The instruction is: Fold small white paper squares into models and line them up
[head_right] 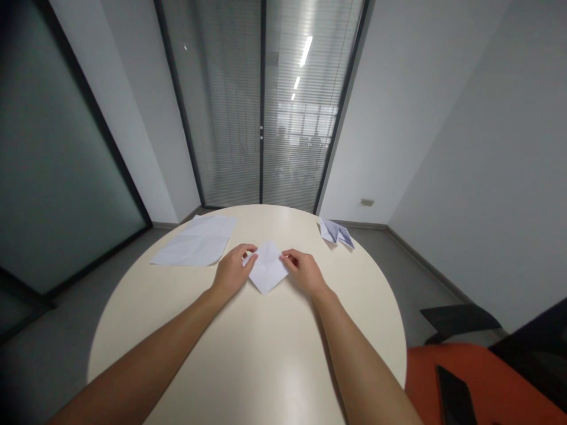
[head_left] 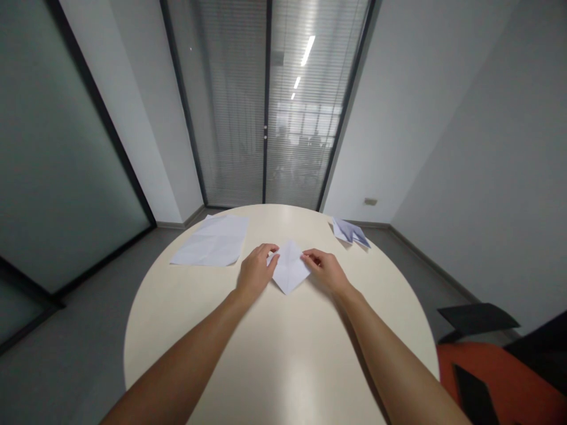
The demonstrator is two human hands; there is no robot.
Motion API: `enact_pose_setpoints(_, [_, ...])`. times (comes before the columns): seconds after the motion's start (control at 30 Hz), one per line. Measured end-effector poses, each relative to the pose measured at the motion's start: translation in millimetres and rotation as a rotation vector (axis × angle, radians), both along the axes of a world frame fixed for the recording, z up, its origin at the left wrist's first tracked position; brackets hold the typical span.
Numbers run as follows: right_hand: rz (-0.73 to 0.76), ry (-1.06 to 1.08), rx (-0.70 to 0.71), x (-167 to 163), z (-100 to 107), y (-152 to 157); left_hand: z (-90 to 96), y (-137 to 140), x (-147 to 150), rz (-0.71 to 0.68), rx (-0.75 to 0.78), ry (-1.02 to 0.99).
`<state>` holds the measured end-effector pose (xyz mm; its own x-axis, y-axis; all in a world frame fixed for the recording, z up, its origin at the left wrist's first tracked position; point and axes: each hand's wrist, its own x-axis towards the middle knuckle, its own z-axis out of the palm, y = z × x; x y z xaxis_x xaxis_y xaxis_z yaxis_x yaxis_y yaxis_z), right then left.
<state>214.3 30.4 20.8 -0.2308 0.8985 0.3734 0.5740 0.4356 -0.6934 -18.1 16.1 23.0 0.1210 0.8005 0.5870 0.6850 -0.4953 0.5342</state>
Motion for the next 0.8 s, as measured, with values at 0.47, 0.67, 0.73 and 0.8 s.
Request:
enact_pose_setpoints(0.47, [-0.041,-0.288,-0.043,6,-11,7,-20.5,1,-3,-0.265,-0.086,0.341])
enact_pose_setpoints(0.67, [-0.034,-0.332,0.055,7,-15,9,-27.7,2,-2,-0.369,-0.131,0.402])
enact_pose_setpoints(0.73, [0.01,-0.343,0.127,6,-16,9,-27.2,1,-1,-0.372,-0.143,0.414])
enact_pose_setpoints(0.8, [0.095,-0.349,0.184,4,-18,9,-25.4,0,0,-0.384,-0.15,0.427])
